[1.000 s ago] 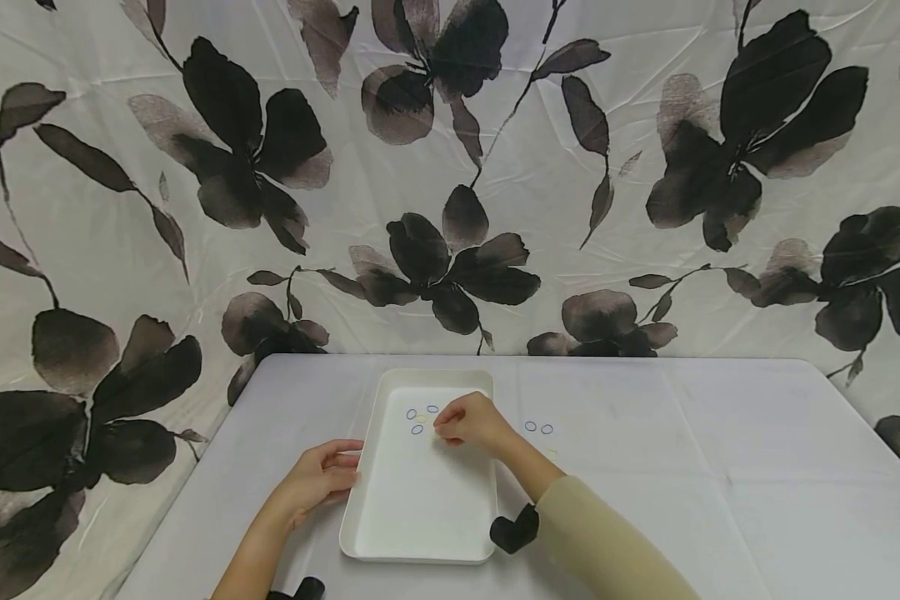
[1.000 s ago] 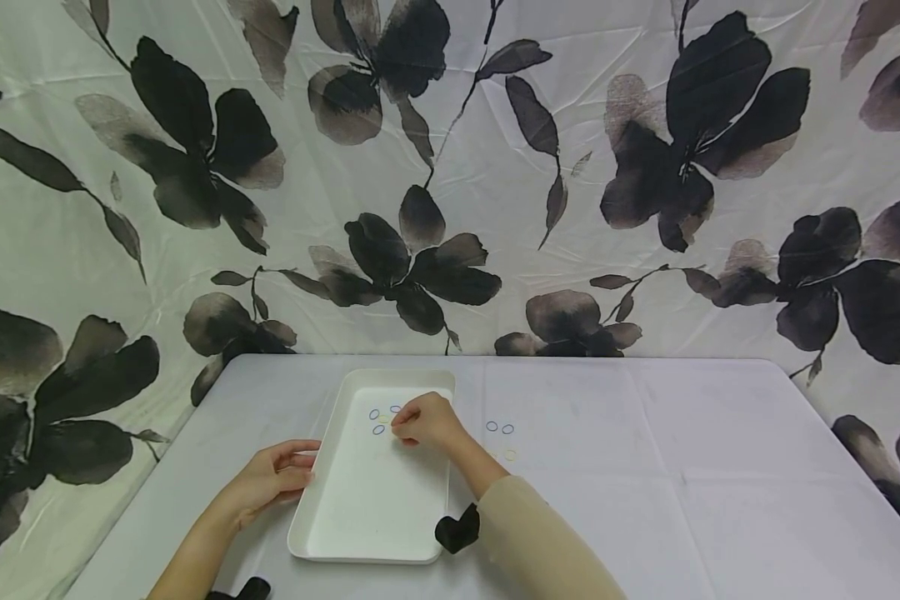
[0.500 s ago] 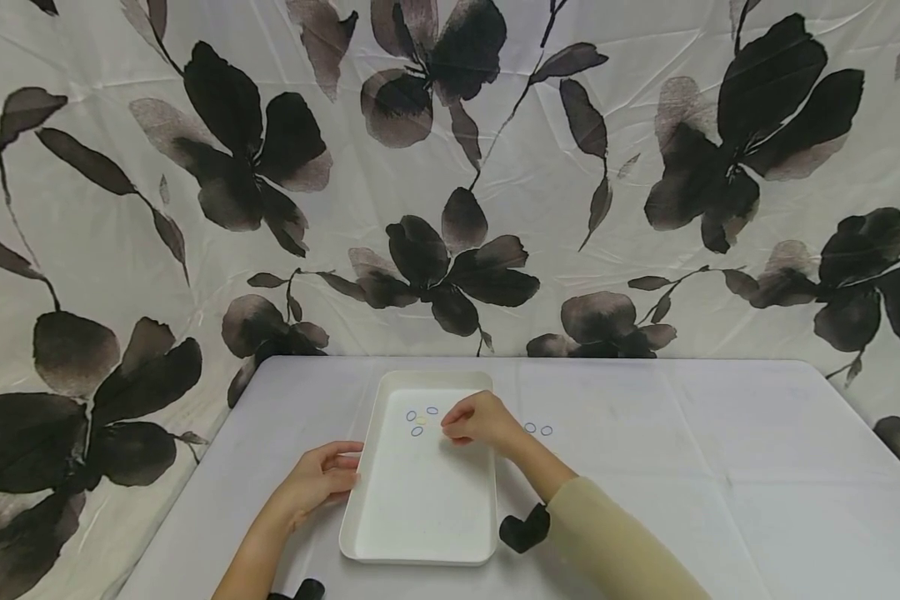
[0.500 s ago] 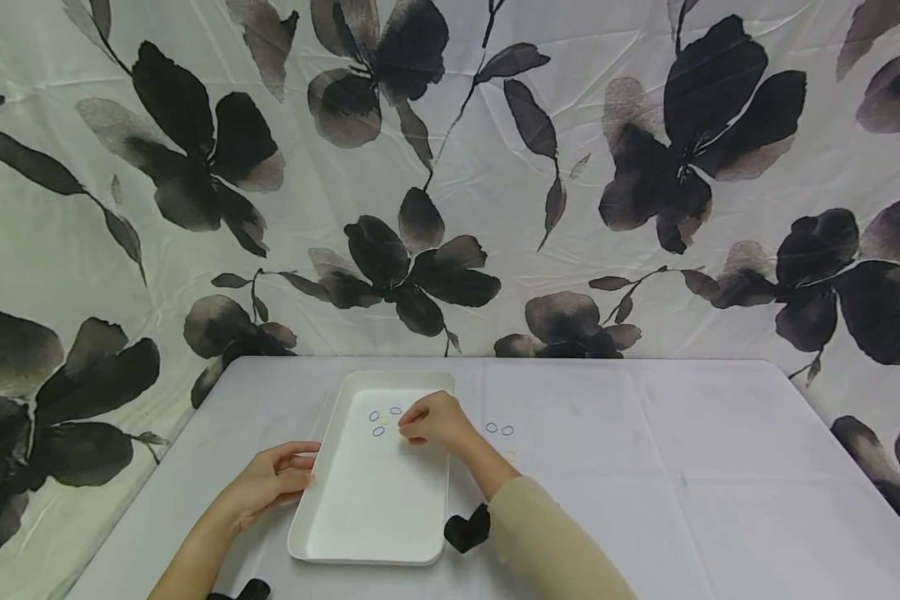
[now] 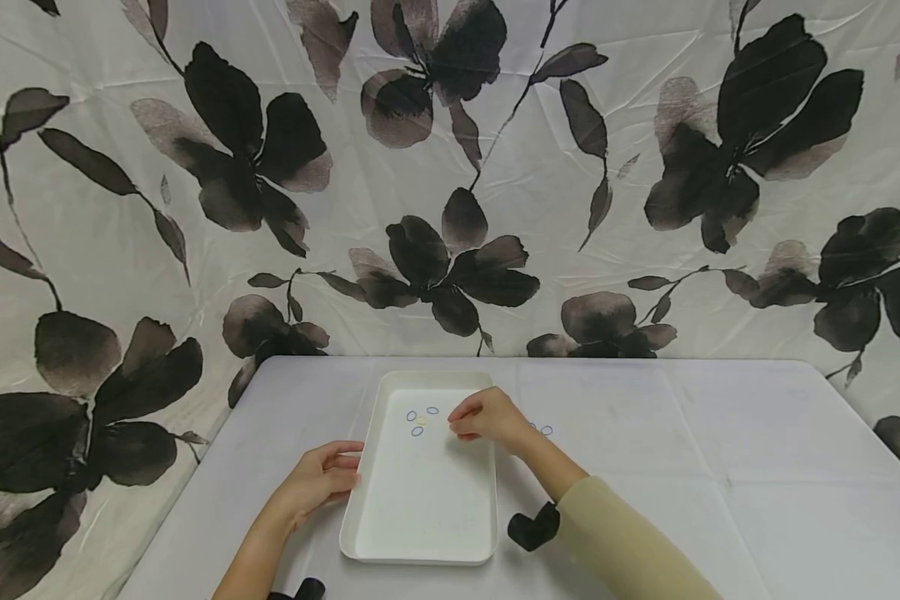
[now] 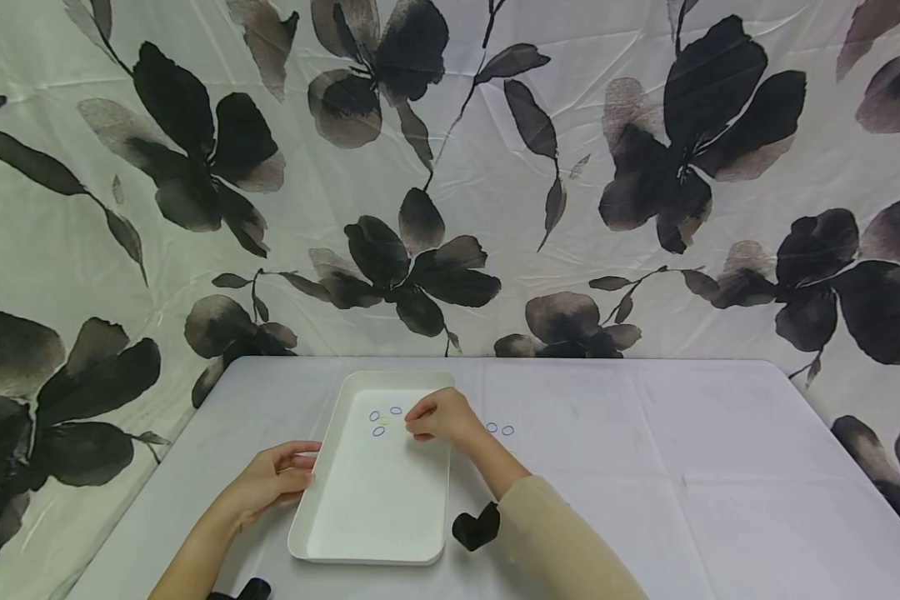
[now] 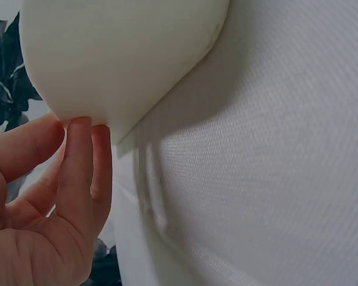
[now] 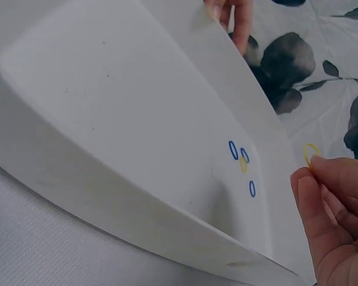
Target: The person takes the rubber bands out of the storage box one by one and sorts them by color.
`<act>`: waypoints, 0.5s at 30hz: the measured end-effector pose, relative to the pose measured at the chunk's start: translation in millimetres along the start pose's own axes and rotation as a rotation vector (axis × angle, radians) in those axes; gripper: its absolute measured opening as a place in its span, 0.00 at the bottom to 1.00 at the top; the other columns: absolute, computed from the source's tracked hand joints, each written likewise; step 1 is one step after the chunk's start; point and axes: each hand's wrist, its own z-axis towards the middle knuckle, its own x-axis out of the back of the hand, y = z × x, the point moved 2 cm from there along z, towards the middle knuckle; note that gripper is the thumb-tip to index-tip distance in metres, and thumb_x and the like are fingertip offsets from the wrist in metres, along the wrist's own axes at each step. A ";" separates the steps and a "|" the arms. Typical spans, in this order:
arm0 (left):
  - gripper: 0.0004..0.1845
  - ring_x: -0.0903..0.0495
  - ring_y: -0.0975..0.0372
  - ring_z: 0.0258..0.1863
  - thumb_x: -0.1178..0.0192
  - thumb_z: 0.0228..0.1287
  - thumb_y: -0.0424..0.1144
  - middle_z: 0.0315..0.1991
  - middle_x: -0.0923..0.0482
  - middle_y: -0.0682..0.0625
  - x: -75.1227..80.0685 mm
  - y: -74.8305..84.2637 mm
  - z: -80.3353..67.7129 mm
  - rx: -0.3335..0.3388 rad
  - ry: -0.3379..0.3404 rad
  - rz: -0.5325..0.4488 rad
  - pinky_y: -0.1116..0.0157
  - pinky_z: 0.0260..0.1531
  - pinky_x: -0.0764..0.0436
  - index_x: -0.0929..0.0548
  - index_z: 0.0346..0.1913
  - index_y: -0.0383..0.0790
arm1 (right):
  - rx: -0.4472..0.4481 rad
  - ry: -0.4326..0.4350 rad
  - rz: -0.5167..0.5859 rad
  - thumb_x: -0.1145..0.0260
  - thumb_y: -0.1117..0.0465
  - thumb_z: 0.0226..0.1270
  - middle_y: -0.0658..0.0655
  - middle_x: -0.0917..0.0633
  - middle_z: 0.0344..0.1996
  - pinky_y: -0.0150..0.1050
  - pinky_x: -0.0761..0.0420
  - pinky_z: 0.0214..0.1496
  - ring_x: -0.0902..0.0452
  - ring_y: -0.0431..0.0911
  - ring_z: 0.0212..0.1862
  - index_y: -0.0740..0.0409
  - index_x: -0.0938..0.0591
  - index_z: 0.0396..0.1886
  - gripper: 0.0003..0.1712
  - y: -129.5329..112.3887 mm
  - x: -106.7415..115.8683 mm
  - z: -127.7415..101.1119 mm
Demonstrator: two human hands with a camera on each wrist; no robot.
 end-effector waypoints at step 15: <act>0.29 0.21 0.54 0.42 0.41 0.55 0.23 0.47 0.25 0.34 0.7 -0.2 -0.9 -0.018 -0.007 0.004 0.58 0.39 0.19 0.35 0.61 0.22 | -0.010 0.019 0.066 0.33 0.73 0.54 0.58 0.16 0.25 0.38 0.18 0.34 0.20 0.42 0.26 0.73 0.17 0.33 0.06 1.6 18.4 -8.2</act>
